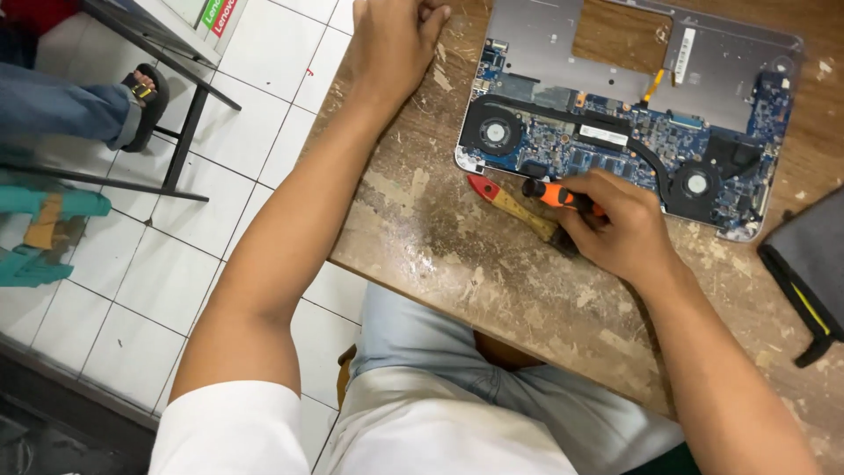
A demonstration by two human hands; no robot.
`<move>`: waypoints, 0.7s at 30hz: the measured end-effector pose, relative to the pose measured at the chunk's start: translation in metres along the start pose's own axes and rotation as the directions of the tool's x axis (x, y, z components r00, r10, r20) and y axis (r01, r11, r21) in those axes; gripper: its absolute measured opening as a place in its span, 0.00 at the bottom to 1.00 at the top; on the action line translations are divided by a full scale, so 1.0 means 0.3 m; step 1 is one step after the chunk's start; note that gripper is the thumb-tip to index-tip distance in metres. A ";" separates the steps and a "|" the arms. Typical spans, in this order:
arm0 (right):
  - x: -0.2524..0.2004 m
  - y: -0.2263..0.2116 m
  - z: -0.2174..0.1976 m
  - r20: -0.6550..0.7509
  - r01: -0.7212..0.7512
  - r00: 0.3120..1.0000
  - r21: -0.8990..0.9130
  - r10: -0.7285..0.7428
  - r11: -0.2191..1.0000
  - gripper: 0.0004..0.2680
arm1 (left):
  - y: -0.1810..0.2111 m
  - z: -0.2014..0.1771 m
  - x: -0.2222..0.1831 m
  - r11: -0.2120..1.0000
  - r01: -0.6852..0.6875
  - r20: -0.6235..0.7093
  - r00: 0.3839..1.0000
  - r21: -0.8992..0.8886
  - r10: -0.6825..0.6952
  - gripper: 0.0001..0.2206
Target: The person uses a screwdriver to remove screws from the internal components of a disassembled laptop. They work on the motherboard and fan area, placing removed screws on the table.
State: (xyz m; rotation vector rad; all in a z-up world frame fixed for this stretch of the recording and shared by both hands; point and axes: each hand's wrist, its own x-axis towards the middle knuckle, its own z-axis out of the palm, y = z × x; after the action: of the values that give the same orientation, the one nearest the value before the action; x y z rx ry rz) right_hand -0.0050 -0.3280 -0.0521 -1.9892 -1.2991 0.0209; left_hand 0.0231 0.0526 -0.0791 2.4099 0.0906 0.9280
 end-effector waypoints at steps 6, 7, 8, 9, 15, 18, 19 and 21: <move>-0.023 0.035 0.019 -0.021 -0.050 0.999 -0.035 0.050 0.998 0.07 | 0.005 -0.016 0.020 0.994 0.070 0.037 0.997 -0.089 -0.067 0.10; -0.017 0.033 0.018 -0.014 -0.055 0.998 -0.033 0.055 0.998 0.07 | -0.007 -0.010 0.021 0.993 0.079 0.041 0.996 -0.091 -0.076 0.10; -0.011 0.030 0.017 -0.010 -0.039 0.999 -0.021 0.038 0.999 0.06 | -0.017 -0.006 0.021 0.994 0.068 0.038 0.997 -0.080 -0.065 0.10; -0.007 0.027 0.016 -0.007 -0.022 1.000 -0.008 0.022 1.000 0.06 | -0.027 -0.002 0.019 0.996 0.057 0.035 0.998 -0.069 -0.055 0.10; 0.001 0.006 0.010 -0.015 -0.087 0.996 0.002 0.087 0.996 0.05 | 0.007 -0.079 0.053 0.978 0.080 0.149 0.987 -0.191 -0.052 0.10; 0.011 0.004 0.010 -0.021 -0.049 0.999 0.010 0.049 0.999 0.05 | -0.015 -0.079 0.040 0.968 0.139 0.174 0.979 -0.209 -0.103 0.09; 0.008 0.007 0.012 -0.019 -0.053 0.998 0.010 0.054 0.999 0.05 | -0.013 -0.079 0.039 0.967 0.143 0.178 0.978 -0.211 -0.106 0.09; 0.004 0.012 0.015 -0.030 -0.046 0.998 0.019 0.046 0.999 0.04 | -0.011 -0.088 0.035 0.971 0.102 0.158 0.985 -0.217 -0.068 0.09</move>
State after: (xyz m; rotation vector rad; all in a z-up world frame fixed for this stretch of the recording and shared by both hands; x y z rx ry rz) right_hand -0.0035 -0.3251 -0.0570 -1.9957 -1.2299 0.0250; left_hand 0.0146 0.0704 -0.0586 2.2376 0.0306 0.6767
